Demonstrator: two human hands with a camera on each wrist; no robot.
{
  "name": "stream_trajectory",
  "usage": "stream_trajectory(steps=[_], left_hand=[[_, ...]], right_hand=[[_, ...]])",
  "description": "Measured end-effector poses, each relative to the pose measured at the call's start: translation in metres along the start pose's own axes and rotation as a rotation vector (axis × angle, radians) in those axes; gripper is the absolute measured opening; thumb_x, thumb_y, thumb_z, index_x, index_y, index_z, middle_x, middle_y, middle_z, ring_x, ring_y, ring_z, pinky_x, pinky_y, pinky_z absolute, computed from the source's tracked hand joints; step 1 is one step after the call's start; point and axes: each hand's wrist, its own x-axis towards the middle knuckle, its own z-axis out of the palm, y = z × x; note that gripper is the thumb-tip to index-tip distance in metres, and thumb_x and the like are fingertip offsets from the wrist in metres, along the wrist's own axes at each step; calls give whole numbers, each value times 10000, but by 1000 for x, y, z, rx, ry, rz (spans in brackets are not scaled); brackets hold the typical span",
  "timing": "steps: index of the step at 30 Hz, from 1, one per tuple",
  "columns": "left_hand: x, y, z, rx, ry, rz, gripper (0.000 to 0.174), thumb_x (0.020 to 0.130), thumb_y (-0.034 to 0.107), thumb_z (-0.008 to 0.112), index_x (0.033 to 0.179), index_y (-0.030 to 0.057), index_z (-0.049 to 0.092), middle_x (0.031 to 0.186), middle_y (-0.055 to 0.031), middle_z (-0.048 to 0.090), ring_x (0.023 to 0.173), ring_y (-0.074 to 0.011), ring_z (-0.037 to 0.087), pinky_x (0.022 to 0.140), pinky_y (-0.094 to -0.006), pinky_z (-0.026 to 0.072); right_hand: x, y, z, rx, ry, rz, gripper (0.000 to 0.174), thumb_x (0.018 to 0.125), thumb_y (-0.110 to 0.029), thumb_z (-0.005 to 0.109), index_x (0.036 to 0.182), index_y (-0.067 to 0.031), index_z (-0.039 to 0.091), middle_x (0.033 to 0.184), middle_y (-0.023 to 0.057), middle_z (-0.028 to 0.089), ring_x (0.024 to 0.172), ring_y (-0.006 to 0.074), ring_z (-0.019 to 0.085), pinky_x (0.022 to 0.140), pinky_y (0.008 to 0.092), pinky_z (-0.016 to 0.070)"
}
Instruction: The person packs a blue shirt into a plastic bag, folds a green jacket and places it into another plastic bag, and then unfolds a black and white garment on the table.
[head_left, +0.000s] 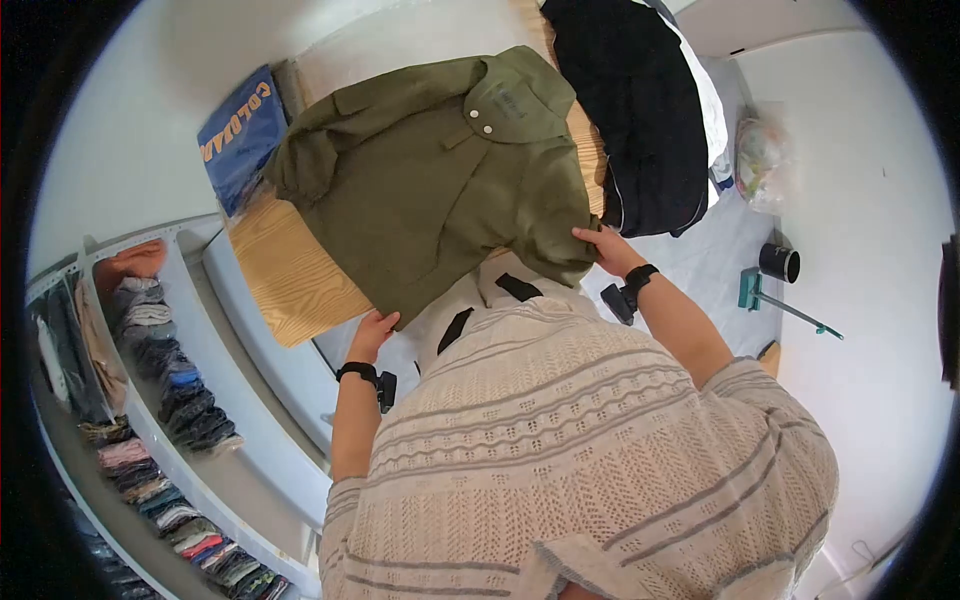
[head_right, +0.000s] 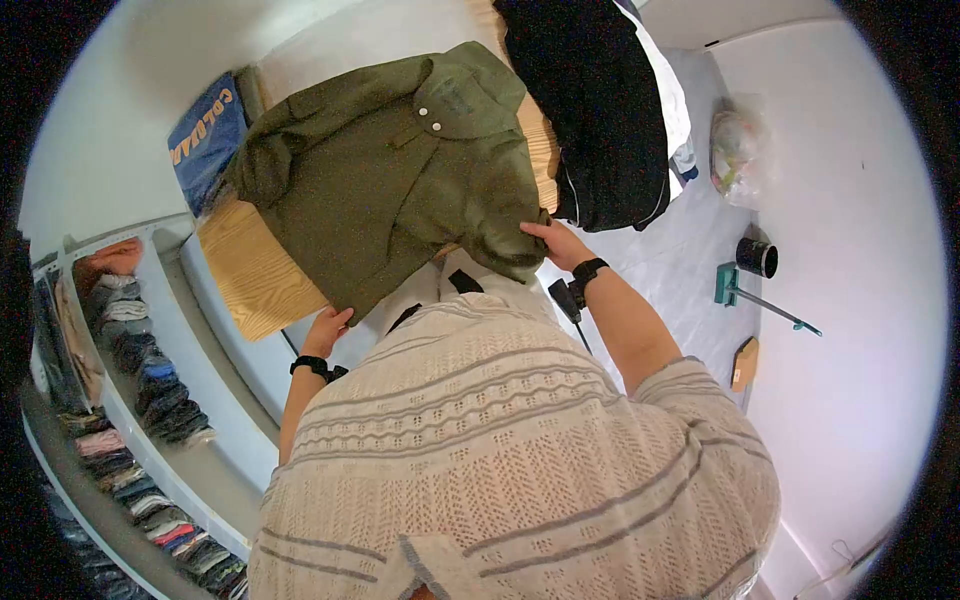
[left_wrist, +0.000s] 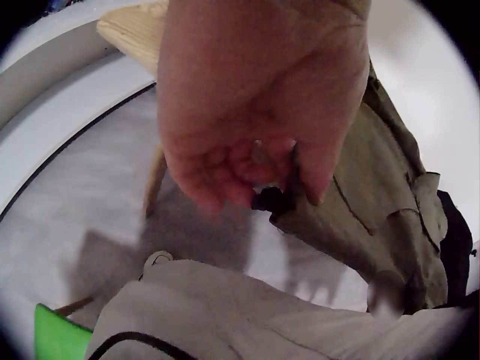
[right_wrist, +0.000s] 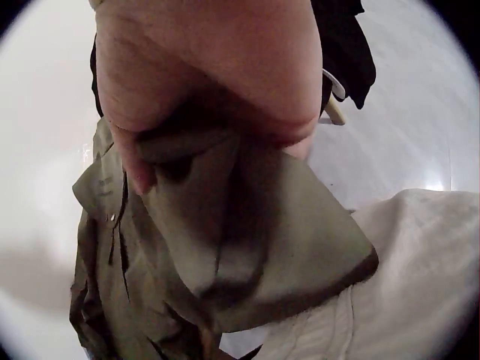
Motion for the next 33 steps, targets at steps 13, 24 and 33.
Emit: stream_trajectory(steps=[13,24,33], left_hand=[[-28,-8,-30,-240,276,89,311,857,193,586,1145,110,502,1105,1,546,967,-113,515,763,-272,431],[-26,-10,-35,-367,370,95,247,878,191,564,1104,96,534,1028,-2,591,857,-105,542,684,-259,436],[-23,-10,-52,-461,356,142,161,865,190,593,993,106,544,895,5,600,722,-98,538,594,-226,422]], right_hand=[[50,10,-5,-790,268,-442,288,764,-253,669,886,4,622,820,76,645,711,213,603,636,356,465],[46,21,24,-379,126,-147,337,858,-265,601,1082,-16,572,944,50,623,810,160,549,726,262,434],[50,4,24,-706,346,-379,366,902,-291,519,982,62,570,876,177,631,812,240,588,728,328,442]])
